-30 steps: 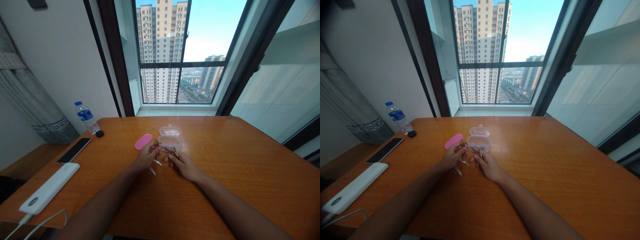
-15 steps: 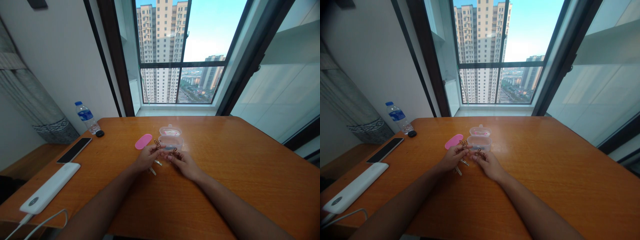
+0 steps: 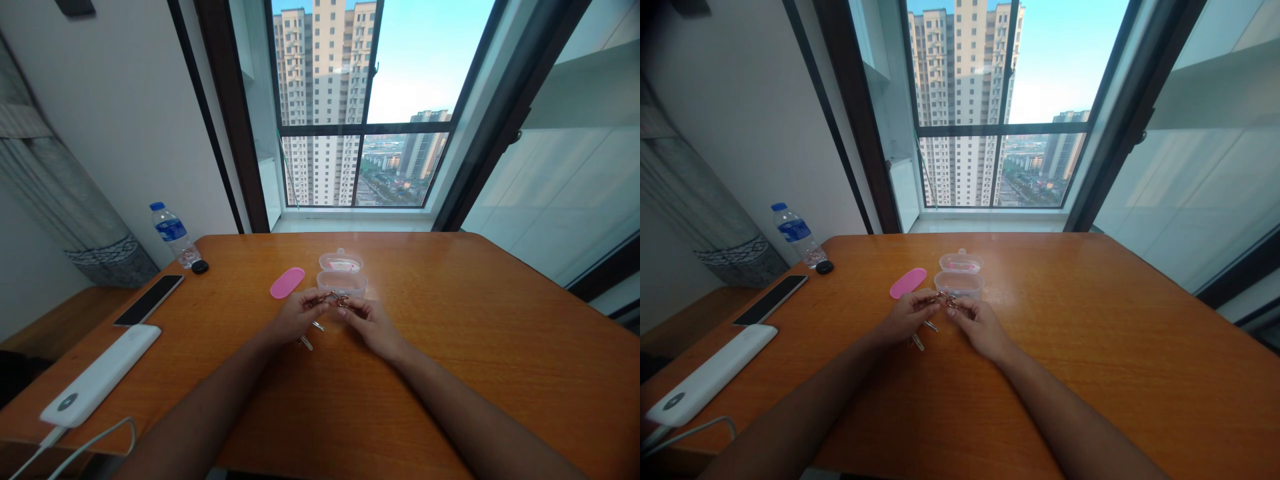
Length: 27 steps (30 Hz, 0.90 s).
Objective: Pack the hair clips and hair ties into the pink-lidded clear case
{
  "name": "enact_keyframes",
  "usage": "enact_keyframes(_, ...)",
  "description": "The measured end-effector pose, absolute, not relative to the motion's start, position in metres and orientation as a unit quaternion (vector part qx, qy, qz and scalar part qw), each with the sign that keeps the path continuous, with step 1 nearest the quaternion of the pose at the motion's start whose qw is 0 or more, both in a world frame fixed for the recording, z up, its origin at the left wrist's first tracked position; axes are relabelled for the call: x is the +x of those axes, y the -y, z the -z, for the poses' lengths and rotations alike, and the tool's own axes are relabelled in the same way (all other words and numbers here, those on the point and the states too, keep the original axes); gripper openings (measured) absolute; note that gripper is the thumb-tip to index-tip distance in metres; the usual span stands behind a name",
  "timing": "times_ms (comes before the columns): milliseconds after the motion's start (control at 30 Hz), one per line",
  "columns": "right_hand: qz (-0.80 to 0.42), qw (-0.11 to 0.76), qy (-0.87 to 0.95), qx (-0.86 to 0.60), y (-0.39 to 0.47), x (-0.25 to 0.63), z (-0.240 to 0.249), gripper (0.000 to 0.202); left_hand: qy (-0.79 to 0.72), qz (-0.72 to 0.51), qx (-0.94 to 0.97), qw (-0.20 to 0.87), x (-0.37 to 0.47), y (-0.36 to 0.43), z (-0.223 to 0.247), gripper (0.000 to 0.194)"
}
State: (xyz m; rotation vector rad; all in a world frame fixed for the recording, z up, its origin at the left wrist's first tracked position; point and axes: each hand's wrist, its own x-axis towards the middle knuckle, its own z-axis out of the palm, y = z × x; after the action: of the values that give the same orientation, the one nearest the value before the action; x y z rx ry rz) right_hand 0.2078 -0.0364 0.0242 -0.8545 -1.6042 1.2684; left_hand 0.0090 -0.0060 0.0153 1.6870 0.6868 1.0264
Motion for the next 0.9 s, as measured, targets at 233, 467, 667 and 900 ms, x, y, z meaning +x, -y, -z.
enact_keyframes(233,-0.499,0.418,0.662,-0.371,0.032,0.211,-0.013,0.033,-0.345,-0.416,0.700,0.466,0.007,0.005,-0.016,0.035)
enact_keyframes(467,-0.549,0.444,0.636,-0.311,0.031,0.206,-0.013,0.035,-0.324,-0.439,0.692,0.473,0.009,0.001,-0.007,0.038)
enact_keyframes(667,-0.519,0.439,0.656,-0.326,0.033,0.207,-0.014,0.039,-0.344,-0.444,0.677,0.475,0.009,0.003,-0.009,0.043)
enact_keyframes(900,-0.509,0.437,0.661,-0.338,0.033,0.208,-0.014,0.038,-0.322,-0.441,0.676,0.495,0.010,0.005,-0.016,0.038)
